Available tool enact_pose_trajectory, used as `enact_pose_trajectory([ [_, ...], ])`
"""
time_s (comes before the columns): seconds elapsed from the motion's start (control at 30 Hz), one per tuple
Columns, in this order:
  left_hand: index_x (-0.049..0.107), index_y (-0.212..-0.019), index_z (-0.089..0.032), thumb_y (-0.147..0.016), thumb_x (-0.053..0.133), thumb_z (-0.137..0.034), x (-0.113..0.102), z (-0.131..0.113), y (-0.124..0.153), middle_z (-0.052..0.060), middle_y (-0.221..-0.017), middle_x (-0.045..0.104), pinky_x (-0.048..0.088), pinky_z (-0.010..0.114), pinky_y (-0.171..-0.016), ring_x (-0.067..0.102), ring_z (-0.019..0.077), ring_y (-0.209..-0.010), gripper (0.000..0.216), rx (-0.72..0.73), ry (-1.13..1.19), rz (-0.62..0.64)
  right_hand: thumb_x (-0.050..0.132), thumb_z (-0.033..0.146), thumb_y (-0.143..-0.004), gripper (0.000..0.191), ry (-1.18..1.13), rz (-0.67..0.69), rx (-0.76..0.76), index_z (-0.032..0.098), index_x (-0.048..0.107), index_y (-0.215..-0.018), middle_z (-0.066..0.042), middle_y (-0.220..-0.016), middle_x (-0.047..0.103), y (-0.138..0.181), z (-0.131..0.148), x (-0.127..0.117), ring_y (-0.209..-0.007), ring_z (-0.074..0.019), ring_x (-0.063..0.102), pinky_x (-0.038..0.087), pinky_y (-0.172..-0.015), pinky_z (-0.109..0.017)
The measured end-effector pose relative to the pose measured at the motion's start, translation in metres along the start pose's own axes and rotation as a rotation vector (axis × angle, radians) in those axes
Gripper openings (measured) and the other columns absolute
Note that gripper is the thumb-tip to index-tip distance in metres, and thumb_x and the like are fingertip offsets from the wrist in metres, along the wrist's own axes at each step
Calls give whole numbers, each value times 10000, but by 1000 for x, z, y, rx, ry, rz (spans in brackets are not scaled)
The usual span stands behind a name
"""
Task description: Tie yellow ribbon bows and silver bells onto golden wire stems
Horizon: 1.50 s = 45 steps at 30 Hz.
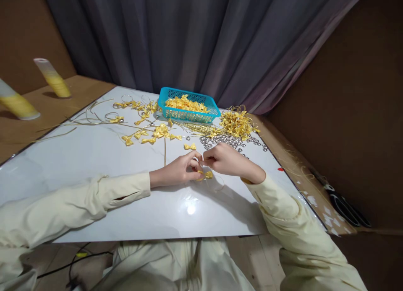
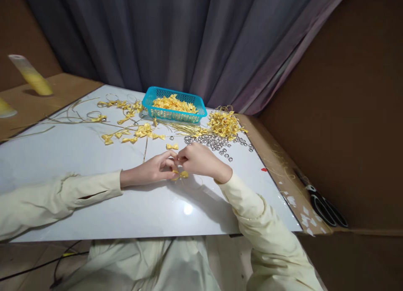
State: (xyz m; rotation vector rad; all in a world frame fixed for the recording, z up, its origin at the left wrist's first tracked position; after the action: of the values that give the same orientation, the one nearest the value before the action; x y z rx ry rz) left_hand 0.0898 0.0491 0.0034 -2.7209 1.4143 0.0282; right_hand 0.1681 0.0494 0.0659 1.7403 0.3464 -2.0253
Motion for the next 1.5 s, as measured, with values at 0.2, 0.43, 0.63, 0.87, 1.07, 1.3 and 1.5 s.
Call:
enact_pose_trajectory([
  [0.2,404,-929,-179,-755,621,-207,0,0,0,-7,-722,625,400,274,-693,560,132,-703,278,-2,6,-7,463,159,-725,225,-15,25,-1,129,629,-575,4,-476,459,-1,0,3,-487,-84,245,176,-525,-260],
  [0.43,397,-911,-190,-760,615,-212,-1,0,0,-10,-713,628,409,274,-695,571,137,-712,266,7,-12,-5,473,146,-719,206,8,-22,53,140,598,-555,19,-466,399,1,-2,-1,-493,-87,229,178,-522,-257],
  [0.63,398,-931,-185,-754,619,-212,-1,1,-1,-13,-720,624,410,272,-693,570,135,-716,284,4,-5,-2,485,149,-734,215,-5,-16,31,135,575,-539,20,-461,405,1,-2,0,-487,-82,232,188,-517,-252],
  [0.87,379,-890,-192,-774,631,-247,-1,-2,0,-28,-664,603,410,272,-668,554,122,-655,282,6,69,-1,457,148,-827,196,-214,-241,21,125,618,-718,-3,-545,571,24,-9,-16,-470,-71,415,312,-532,-200],
  [1.07,382,-875,-187,-767,653,-256,-2,-3,-1,-24,-669,610,423,263,-628,558,112,-620,300,-15,146,8,386,100,-857,256,-297,-384,37,144,623,-943,-34,-704,669,56,-12,-3,-569,-100,604,450,-595,-210],
  [1.3,392,-875,-184,-765,649,-234,-2,-1,-1,-26,-662,608,416,274,-656,556,112,-633,284,-8,167,29,496,175,-870,119,-323,-503,-74,178,594,-937,-77,-919,672,68,4,12,-780,-152,630,520,-627,-253],
  [1.5,404,-878,-184,-744,662,-221,-1,-1,0,-41,-662,589,406,273,-657,548,109,-627,293,-30,175,46,479,147,-882,94,-326,-472,-144,173,557,-928,-83,-923,646,65,11,22,-822,-162,619,548,-696,-297],
])
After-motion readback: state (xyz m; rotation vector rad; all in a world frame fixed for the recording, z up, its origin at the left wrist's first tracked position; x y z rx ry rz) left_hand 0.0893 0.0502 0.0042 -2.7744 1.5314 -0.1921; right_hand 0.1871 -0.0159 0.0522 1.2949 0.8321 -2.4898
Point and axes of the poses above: each hand's wrist, its own y-axis away from the middle knuckle, its own x-axis out of the palm, z = x × y, the point moved 7 cm from there along -y, towards the middle knuckle
